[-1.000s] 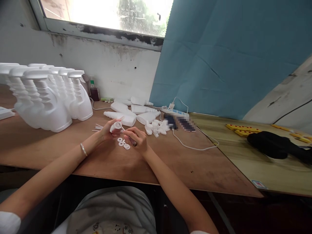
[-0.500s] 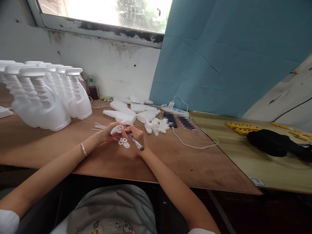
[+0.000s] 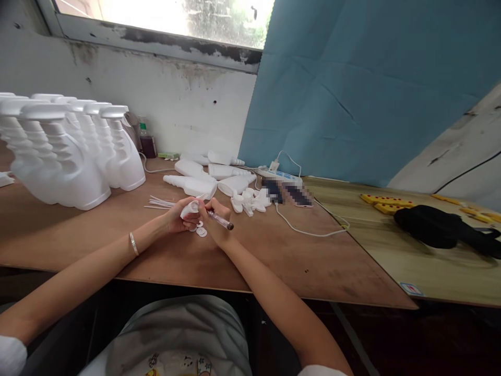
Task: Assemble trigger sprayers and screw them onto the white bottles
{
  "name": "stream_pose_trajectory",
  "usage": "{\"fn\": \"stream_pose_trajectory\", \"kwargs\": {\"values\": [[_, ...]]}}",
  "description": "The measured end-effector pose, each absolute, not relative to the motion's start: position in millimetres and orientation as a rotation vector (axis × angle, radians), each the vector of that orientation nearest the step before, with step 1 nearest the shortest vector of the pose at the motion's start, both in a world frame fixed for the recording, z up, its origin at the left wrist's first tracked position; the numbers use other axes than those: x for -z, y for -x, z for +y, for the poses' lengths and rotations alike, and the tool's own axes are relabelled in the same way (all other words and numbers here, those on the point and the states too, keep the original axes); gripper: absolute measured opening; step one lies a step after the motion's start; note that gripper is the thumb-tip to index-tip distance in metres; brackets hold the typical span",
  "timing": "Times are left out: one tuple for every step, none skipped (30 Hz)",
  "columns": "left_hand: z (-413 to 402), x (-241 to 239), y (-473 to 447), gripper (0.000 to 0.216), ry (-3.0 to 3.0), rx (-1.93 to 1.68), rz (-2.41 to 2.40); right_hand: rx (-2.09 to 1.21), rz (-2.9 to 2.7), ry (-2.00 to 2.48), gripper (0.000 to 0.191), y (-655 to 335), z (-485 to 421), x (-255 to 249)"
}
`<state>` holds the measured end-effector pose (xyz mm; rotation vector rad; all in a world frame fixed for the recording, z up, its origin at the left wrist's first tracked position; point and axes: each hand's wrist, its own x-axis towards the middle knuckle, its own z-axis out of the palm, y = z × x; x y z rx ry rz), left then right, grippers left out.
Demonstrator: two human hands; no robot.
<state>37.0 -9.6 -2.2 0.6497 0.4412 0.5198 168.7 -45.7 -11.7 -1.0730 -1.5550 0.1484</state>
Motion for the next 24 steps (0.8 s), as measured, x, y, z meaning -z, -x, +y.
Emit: {"fn": "stream_pose_trajectory", "kwargs": {"values": [[-10,2,-37,0.028,-0.629,-0.518,0.453,-0.096,-1.597,1.058,0.035,-169,-44,13],[-10,2,-37,0.029,-0.607,-0.515,0.463,-0.041,-1.655,1.037,0.036,-170,-42,15],[-10,2,-37,0.029,-0.586,-0.514,0.471,0.008,-1.721,1.013,0.037,-171,-41,16],[-10,2,-37,0.030,-0.568,-0.517,0.477,0.043,-1.781,0.990,0.037,-171,-40,17],[-10,2,-37,0.030,-0.556,-0.520,0.481,0.059,-1.818,0.972,0.037,-171,-39,17],[-9,2,-37,0.030,-0.549,-0.526,0.483,0.051,-1.819,0.967,0.037,-171,-38,17],[-9,2,-37,0.030,-0.546,-0.532,0.482,0.014,-1.781,0.974,0.037,-171,-38,17],[-9,2,-36,0.030,-0.549,-0.533,0.476,-0.063,-1.712,0.986,0.037,-170,-38,16],[-9,2,-36,0.029,-0.556,-0.529,0.466,-0.167,-1.635,0.999,0.037,-169,-38,14],[-9,3,-36,0.029,-0.565,-0.523,0.456,-0.276,-1.568,1.008,0.037,-169,-39,13],[-9,3,-36,0.029,-0.574,-0.517,0.449,-0.382,-1.519,1.011,0.036,-169,-39,11],[-9,3,-35,0.029,-0.582,-0.513,0.446,-0.472,-1.485,1.008,0.036,-169,-39,9],[-9,3,-35,0.029,-0.588,-0.511,0.449,-0.539,-1.462,1.002,0.036,-169,-39,7],[-9,4,-36,0.029,-0.594,-0.514,0.456,-0.584,-1.444,0.996,0.036,-169,-39,6],[-9,4,-36,0.029,-0.599,-0.519,0.465,-0.617,-1.428,0.991,0.036,-169,-39,4],[-10,4,-36,0.030,-0.605,-0.526,0.474,-0.656,-1.409,0.985,0.036,-170,-38,4],[-10,3,-36,0.030,-0.611,-0.530,0.481,-0.687,-1.392,0.979,0.036,-170,-38,3],[-10,3,-36,0.031,-0.616,-0.533,0.486,-0.709,-1.384,0.972,0.036,-170,-37,3],[-10,3,-36,0.031,-0.619,-0.535,0.489,-0.727,-1.377,0.964,0.036,-170,-37,2],[-10,3,-36,0.032,-0.618,-0.533,0.490,-0.741,-1.370,0.955,0.036,-170,-36,2],[-10,3,-36,0.032,-0.618,-0.528,0.489,-0.753,-1.363,0.947,0.037,-170,-36,2],[-9,3,-36,0.033,-0.618,-0.523,0.487,-0.763,-1.357,0.942,0.037,-170,-36,2],[-8,3,-35,0.033,-0.622,-0.518,0.482,-0.775,-1.350,0.937,0.037,-169,-37,2],[-8,3,-35,0.033,-0.630,-0.513,0.476,-0.787,-1.337,0.933,0.036,-169,-37,2]]}}
